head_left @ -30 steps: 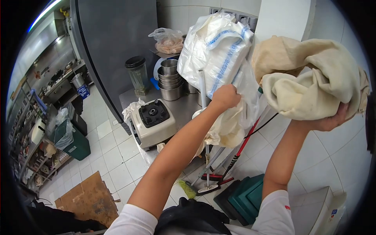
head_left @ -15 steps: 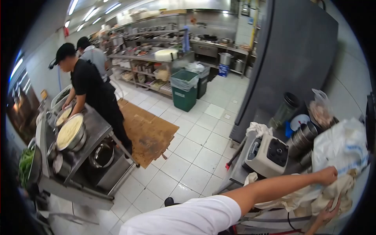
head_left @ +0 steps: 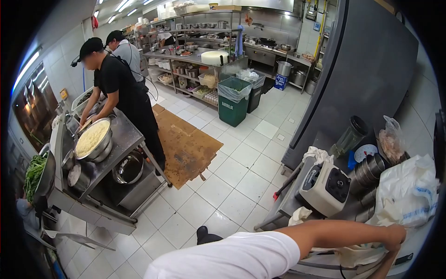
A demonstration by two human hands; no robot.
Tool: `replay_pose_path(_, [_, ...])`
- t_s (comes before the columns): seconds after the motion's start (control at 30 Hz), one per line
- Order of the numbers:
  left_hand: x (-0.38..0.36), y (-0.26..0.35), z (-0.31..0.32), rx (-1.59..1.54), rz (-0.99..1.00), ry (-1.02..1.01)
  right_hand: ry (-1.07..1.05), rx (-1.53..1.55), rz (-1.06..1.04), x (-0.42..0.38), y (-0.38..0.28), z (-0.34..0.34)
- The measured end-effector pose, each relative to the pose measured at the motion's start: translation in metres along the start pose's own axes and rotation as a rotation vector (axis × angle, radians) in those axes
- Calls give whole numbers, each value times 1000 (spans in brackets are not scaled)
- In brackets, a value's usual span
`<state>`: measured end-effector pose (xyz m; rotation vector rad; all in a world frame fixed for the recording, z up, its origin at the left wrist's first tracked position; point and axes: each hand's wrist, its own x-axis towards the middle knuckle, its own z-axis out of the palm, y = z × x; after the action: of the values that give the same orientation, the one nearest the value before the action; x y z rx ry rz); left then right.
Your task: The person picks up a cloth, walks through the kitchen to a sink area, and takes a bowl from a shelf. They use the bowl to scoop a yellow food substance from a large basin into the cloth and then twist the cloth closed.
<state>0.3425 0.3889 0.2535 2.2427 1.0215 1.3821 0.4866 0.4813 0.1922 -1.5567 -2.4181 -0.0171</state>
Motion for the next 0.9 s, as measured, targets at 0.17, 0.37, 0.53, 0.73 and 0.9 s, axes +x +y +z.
replay_pose_path(0.17, [7, -22, 14, -294, -112, 75, -19, 15, -57, 5, 24, -13])
replay_pose_path(0.37, [-5, -11, -45, -163, -29, -33, 330, 1340, -167, -89, -35, -48])
replay_pose_path(0.53, [-2, 16, -48, -228, -6, -204, 999, 891, 160, -78, -94, -48])
replay_pose_path(0.73, [3, 44, -52, -371, -18, -198, 447, 1167, 1, -37, -77, -60])
replay_pose_path(0.9, [-7, 32, -45, -329, -15, -191, 83, 1304, 126, -17, -59, -30])
